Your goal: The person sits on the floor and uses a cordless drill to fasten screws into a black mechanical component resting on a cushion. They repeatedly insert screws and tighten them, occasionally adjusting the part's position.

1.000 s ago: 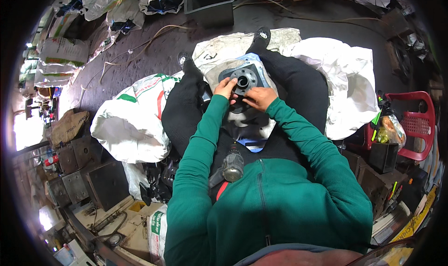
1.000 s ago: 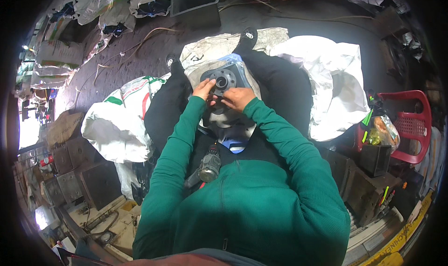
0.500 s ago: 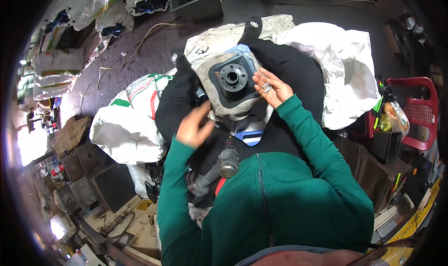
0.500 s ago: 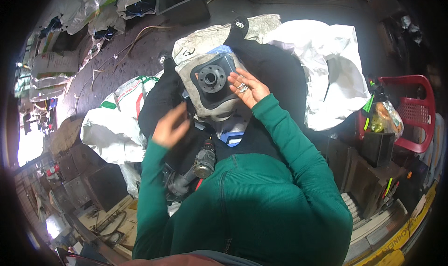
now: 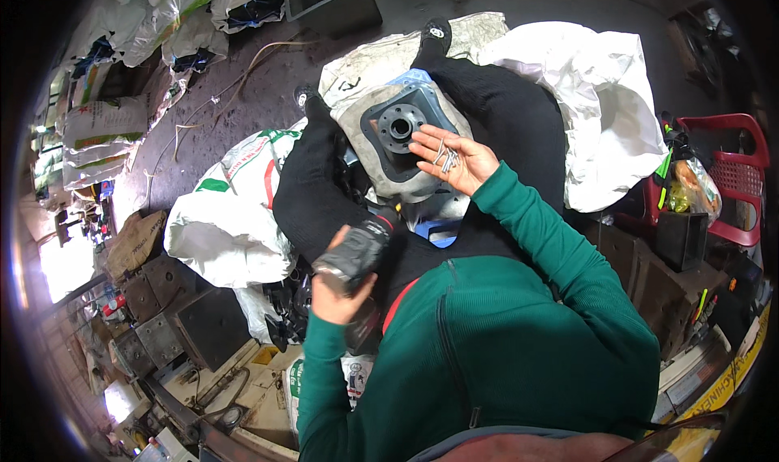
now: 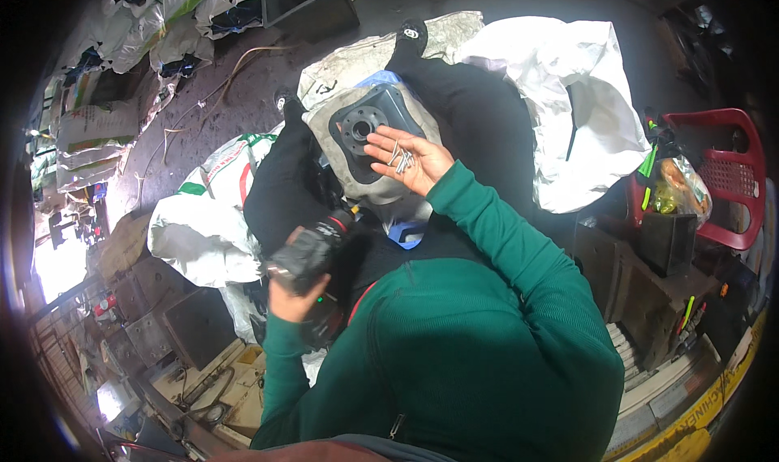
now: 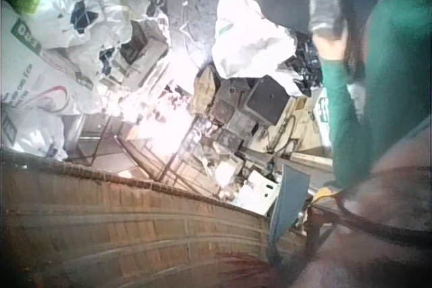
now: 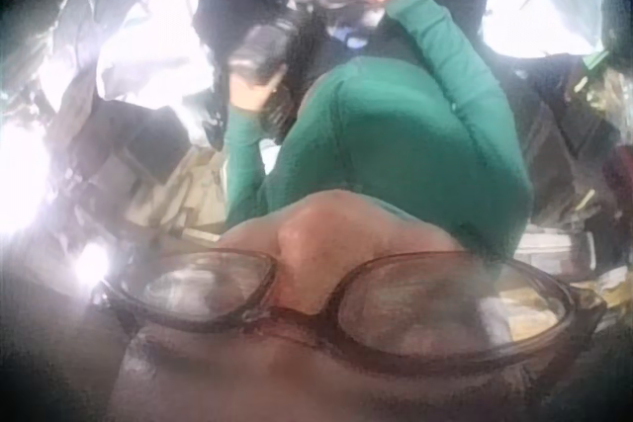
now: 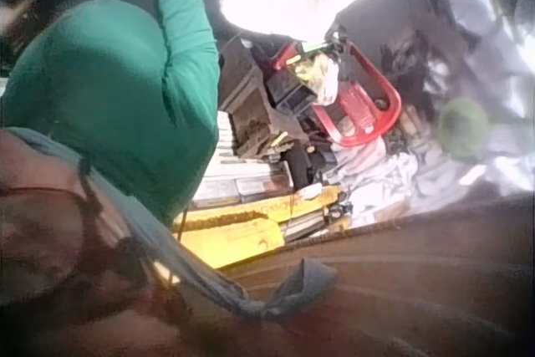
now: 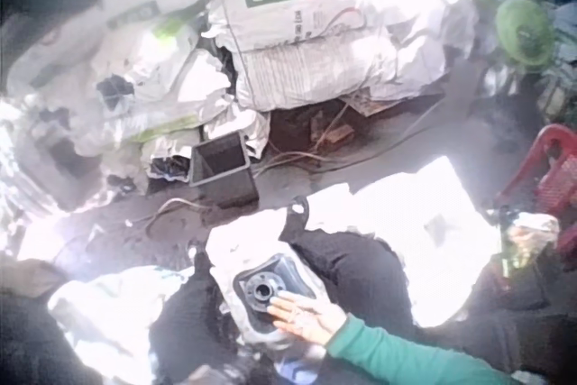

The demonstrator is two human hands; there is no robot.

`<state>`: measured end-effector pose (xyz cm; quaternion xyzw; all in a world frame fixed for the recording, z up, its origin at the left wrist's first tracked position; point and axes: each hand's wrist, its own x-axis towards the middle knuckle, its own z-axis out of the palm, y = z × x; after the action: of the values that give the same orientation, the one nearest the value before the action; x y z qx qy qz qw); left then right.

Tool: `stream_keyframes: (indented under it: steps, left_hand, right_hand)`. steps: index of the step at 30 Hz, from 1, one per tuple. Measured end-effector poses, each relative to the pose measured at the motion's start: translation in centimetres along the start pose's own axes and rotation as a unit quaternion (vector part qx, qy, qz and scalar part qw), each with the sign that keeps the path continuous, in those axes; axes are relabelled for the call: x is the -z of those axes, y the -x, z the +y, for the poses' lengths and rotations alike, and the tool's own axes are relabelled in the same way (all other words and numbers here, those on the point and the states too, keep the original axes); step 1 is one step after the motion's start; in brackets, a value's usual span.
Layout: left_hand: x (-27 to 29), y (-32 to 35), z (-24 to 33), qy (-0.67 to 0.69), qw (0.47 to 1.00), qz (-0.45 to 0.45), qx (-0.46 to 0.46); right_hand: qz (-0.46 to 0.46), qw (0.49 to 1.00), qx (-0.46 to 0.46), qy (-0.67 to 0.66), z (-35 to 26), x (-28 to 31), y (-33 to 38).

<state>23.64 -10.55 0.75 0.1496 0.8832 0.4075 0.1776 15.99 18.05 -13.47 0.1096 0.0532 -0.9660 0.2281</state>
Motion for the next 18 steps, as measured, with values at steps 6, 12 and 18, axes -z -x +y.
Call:
stream_keyframes:
  steps: [6, 12, 18]
  left_hand:
    - [1.5, -3.5, 3.3, 0.099, 0.994, -0.007, 0.056]
    - [1.6, -5.5, 3.6, 0.152, 0.986, -0.031, 0.055]
    - [1.8, -5.6, 4.3, 0.208, 0.966, -0.045, 0.147]
  right_hand:
    - [0.014, 0.995, -0.032, 0.098, 0.9, -0.9, 0.4]
    - [0.034, 0.986, -0.075, 0.146, -0.2, 0.4, 1.6]
    - [0.019, 0.985, -0.098, 0.141, -0.3, 1.4, 1.4]
